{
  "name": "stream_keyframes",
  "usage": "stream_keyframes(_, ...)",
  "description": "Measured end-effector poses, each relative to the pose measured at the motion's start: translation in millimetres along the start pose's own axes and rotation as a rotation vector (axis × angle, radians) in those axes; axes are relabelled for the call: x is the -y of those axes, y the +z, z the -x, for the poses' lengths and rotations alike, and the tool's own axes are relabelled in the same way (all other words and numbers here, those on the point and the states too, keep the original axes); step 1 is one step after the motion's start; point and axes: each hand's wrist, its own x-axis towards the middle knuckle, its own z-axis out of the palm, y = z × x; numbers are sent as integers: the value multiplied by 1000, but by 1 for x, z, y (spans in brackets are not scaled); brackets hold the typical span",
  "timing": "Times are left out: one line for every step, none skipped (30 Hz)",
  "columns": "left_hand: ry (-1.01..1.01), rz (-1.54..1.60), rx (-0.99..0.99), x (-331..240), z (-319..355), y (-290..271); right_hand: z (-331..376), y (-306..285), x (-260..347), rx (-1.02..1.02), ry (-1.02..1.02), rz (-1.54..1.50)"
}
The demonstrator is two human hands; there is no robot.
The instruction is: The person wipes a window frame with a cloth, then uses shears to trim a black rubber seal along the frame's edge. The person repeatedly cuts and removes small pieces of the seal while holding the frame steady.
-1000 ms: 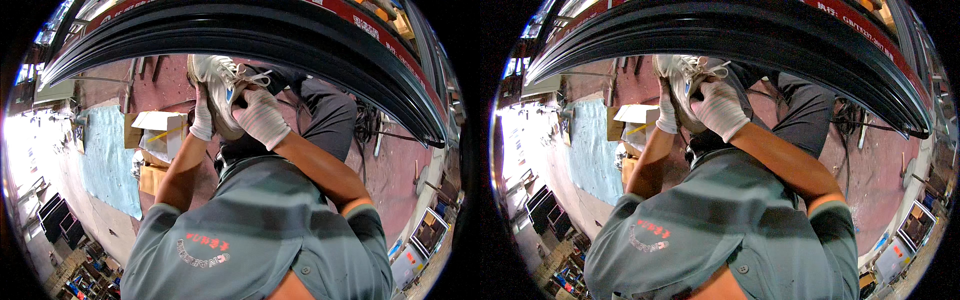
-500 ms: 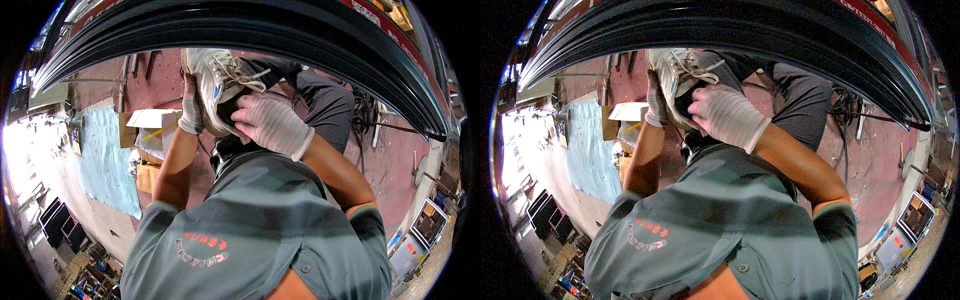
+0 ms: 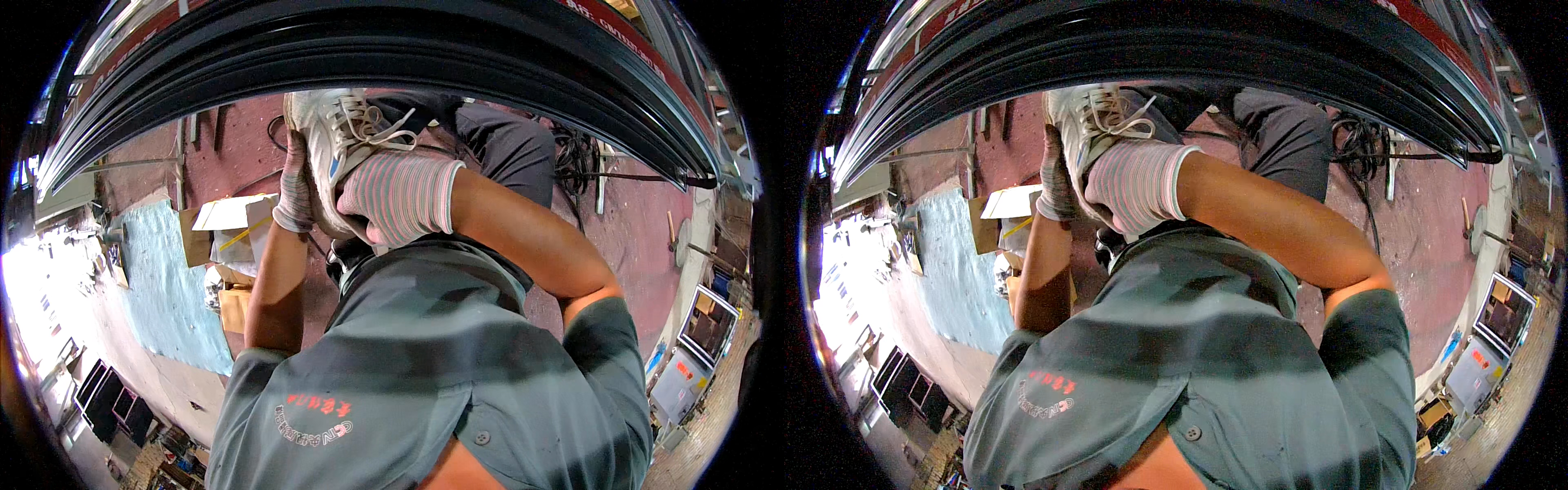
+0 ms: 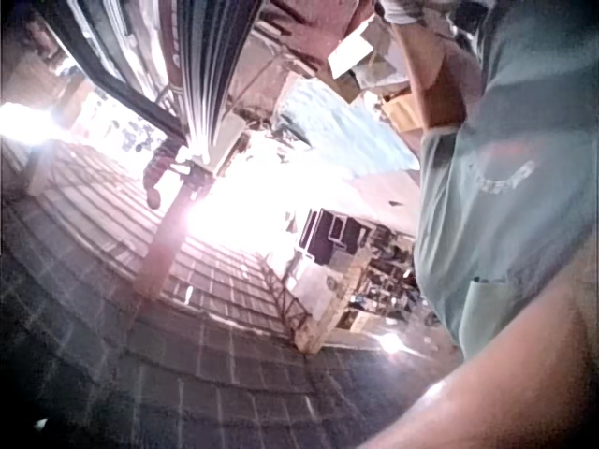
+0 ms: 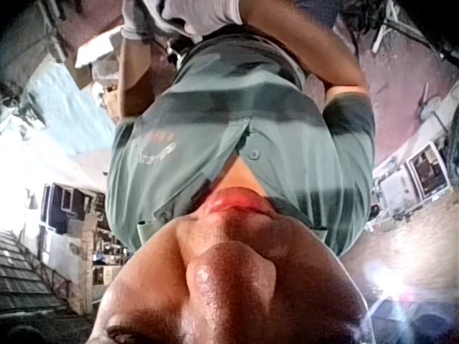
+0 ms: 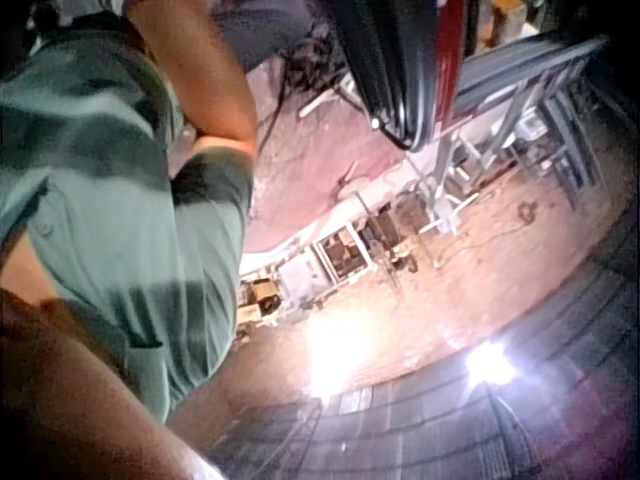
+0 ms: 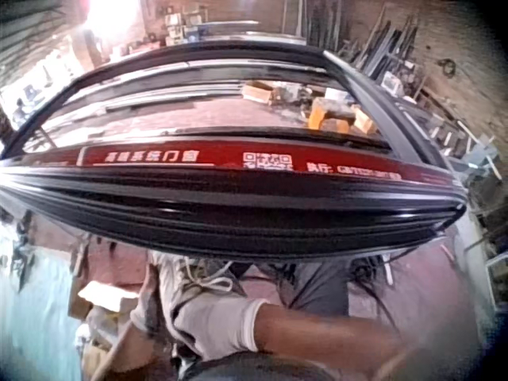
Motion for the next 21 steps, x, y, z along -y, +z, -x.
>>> stream_keyframes(-8, -17, -9, 0, 0, 0, -1, -1, 1, 39, 8, 8)
stream_keyframes(-9, -18, -10, 1, 1, 2, -4, -2, 4, 79, 16, 17)
stream_keyframes(-15, -19, -4, 0, 0, 8, -5, -3, 5, 117, 32, 24)
stream_keyframes(-43, 7, 0, 0, -2, 12, -5, 2, 3, 81, 28, 29)
stream_keyframes(-72, 32, 4, 1, -4, 13, -5, 9, 0, 26, 38, 10)
stream_keyframes(-60, 8, 10, -1, -4, 12, -6, 16, -4, -27, 39, -4)
stream_keyframes(-54, 0, 7, -1, -3, 13, -7, 23, -7, -80, 40, -19)
stream_keyframes(-48, -9, 4, -1, -1, 15, -9, 29, -9, -124, 52, -16)
stream_keyframes(-45, -18, -1, -1, 0, 18, -8, 33, -12, -154, 48, -38)
stream_keyframes(-69, 11, 11, -1, 0, 16, -7, 38, -14, -184, 45, -61)
stream_keyframes(-81, 1, 9, -1, 1, 18, -6, 44, -17, -214, 41, -83)
stream_keyframes(-93, -11, 9, -2, 4, 24, -5, 51, -19, -377, -74, -186)
stream_keyframes(-105, -23, 8, -3, 5, 27, -6, 57, -20, -451, -129, -202)
stream_keyframes(-101, -7, 6, -2, 3, 27, -5, 62, -20, -524, -184, -218)
stream_keyframes(-103, -25, 11, -3, 3, 28, -5, 60, -16, -595, -243, -234)
stream_keyframes(-105, -43, 17, -4, 3, 32, -2, 54, -15, -592, -284, -256)
stream_keyframes(-107, -61, 23, -4, 3, 34, 1, 47, -14, -481, -232, -194)
stream_keyframes(-64, -57, 18, -2, 2, 34, 4, 38, -12, -367, -186, -132)
stream_keyframes(-56, -51, 5, -2, 1, 33, 6, 25, -9, -252, -144, -69)
stream_keyframes(-48, -45, -7, -3, 0, 32, 12, 10, -2, -204, -119, -6)
stream_keyframes(-45, -41, -14, -3, -2, 34, 11, 10, -1, -204, -94, 34)
